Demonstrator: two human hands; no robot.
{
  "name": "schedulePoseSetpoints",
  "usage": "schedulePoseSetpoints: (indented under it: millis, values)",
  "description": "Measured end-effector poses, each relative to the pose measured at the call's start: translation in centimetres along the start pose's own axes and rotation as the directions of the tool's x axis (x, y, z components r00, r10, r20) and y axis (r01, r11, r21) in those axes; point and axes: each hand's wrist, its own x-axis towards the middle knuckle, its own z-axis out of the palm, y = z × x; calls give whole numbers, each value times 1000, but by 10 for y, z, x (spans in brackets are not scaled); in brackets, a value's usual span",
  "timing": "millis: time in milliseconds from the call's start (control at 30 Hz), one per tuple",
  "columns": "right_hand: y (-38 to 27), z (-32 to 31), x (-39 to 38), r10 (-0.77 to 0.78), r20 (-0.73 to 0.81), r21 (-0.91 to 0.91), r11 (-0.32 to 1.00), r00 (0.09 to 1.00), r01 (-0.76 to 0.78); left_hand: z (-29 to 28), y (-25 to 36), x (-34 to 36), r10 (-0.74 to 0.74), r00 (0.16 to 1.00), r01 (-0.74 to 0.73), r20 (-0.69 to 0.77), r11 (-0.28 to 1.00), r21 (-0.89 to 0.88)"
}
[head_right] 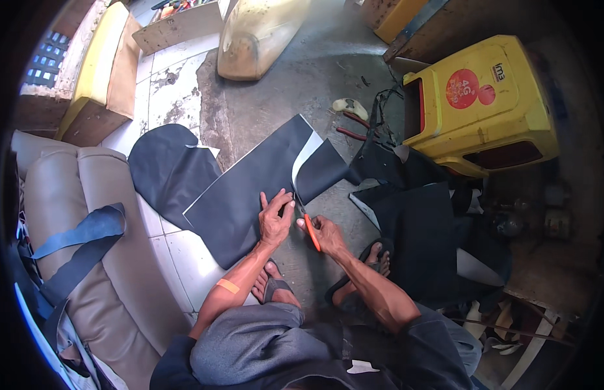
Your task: The person sorts through a pile of fabric scraps and selects a large piece of black material. They then sit on the floor, place the material over a yellow foam cushion, and use scissors to cut the material into a specific shape.
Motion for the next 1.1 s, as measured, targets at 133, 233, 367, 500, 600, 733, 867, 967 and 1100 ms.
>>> schedulePoseSetpoints:
  millis: [133, 233, 367, 500, 600, 733, 867, 967, 1100]
  values:
    - [-4, 8, -4, 12, -46, -27, 1000, 999, -14, -1, 10, 4, -118, 993, 118, -3, 990, -72]
    - [-12, 6, 11, 4, -47, -29, 1000, 999, -5, -4, 17, 8, -141, 990, 140, -1, 984, -107]
    - [-14, 13, 12, -9, -73, 19, 1000, 997, 10, -4, 9, 9, -222, 975, 213, -22, 956, -201]
    - [-18, 33, 6, 35, -134, 52, 998, 990, -28, -4, 12, 13, -367, 930, 334, -16, 863, -379]
    - [-23, 40, 11, 56, -168, 97, 994, 984, -40, -10, 18, 20, -409, 912, 391, 18, 858, -332]
    - [-33, 47, 12, 57, -178, 164, 986, 982, -28, -17, 3, 26, -452, 891, 417, 37, 787, -455]
    - [-34, 59, 5, 45, -232, 212, 977, 972, 5, -27, 2, 34, -576, 809, 544, 119, 657, -521]
    - [-45, 60, 14, 66, -235, 220, 976, 970, -13, -36, 3, 38, -593, 784, 579, 182, 596, -556]
    - [-45, 61, 27, 86, -262, 261, 965, 961, -15, -48, 12, 50, -600, 712, 647, 365, 359, -673]
